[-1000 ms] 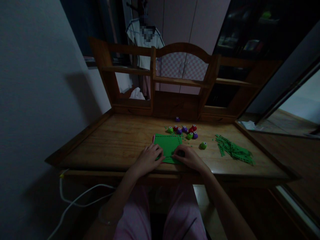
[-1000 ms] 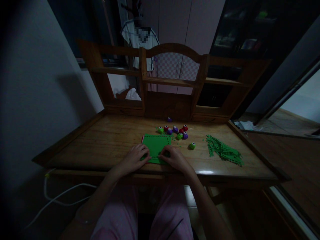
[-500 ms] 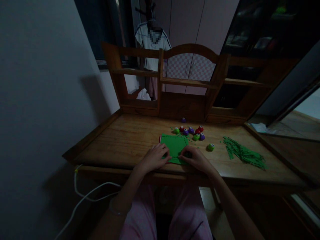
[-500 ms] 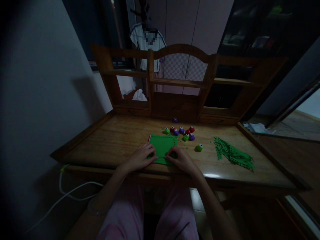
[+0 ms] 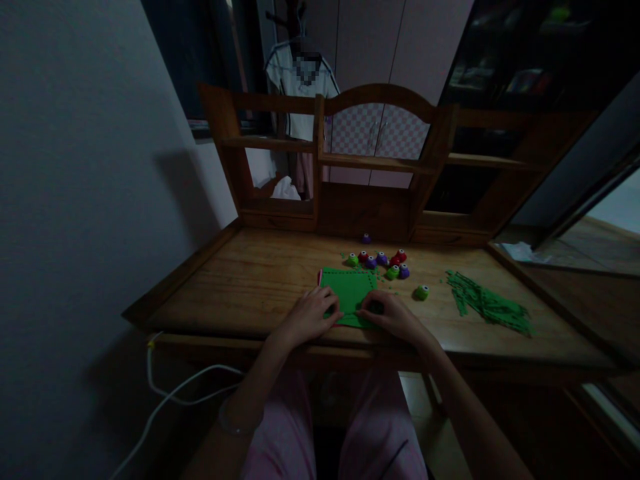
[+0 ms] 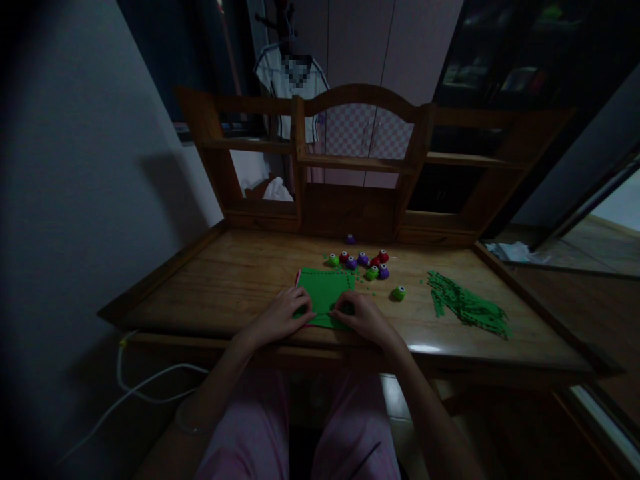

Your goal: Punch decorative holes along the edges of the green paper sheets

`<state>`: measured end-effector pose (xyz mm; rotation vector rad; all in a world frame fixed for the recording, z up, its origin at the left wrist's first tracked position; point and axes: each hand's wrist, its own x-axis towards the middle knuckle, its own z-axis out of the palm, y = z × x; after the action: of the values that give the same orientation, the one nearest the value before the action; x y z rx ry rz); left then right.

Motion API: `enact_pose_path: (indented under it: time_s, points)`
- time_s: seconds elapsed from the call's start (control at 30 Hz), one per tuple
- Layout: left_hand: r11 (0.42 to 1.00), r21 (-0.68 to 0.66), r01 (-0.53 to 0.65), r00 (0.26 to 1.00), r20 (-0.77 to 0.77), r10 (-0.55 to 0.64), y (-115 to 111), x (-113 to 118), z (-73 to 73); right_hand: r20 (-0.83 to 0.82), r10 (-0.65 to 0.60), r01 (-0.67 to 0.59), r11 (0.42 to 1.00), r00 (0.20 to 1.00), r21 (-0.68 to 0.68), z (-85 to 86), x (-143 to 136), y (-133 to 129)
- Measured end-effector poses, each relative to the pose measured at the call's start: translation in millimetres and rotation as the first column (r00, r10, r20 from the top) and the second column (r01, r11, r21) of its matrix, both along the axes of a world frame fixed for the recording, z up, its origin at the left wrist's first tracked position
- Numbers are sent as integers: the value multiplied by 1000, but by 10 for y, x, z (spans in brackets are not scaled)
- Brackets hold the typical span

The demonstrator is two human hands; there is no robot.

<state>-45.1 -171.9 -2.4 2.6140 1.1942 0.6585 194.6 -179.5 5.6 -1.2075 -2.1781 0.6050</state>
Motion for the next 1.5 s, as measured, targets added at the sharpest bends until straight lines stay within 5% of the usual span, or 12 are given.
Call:
enact_pose_path:
  time_s: [0.2, 0.37, 0.6, 0.83, 1.13, 1.5]
  points:
    - [999, -46, 7, 996, 85, -3, 22, -23, -26, -6, -2, 2, 1000, 1000, -6, 13, -3, -16]
    - [965, -229, 130, 960, 273, -65, 8, -148, 69, -20, 2, -2, 1000, 1000, -12, 7, -3, -15]
    - [924, -364, 117, 926, 377, 31, -105, -239, 141, -29, -4, 4, 1000, 1000, -18, 23, -1, -16]
    - [970, -228, 84, 956, 293, -14, -208, -213, 148, -27, -7, 7, 1000, 1000, -10, 21, 1, -20]
    - [980, 198, -34, 995, -86, 52, -586, 80, 137, -26, -13, 13, 1000, 1000, -2, 4, 3, -20]
    - [964, 239, -113, 982, -122, 145, -710, 141, 6, -24, -4, 3, 1000, 1000, -7, 21, -6, -25]
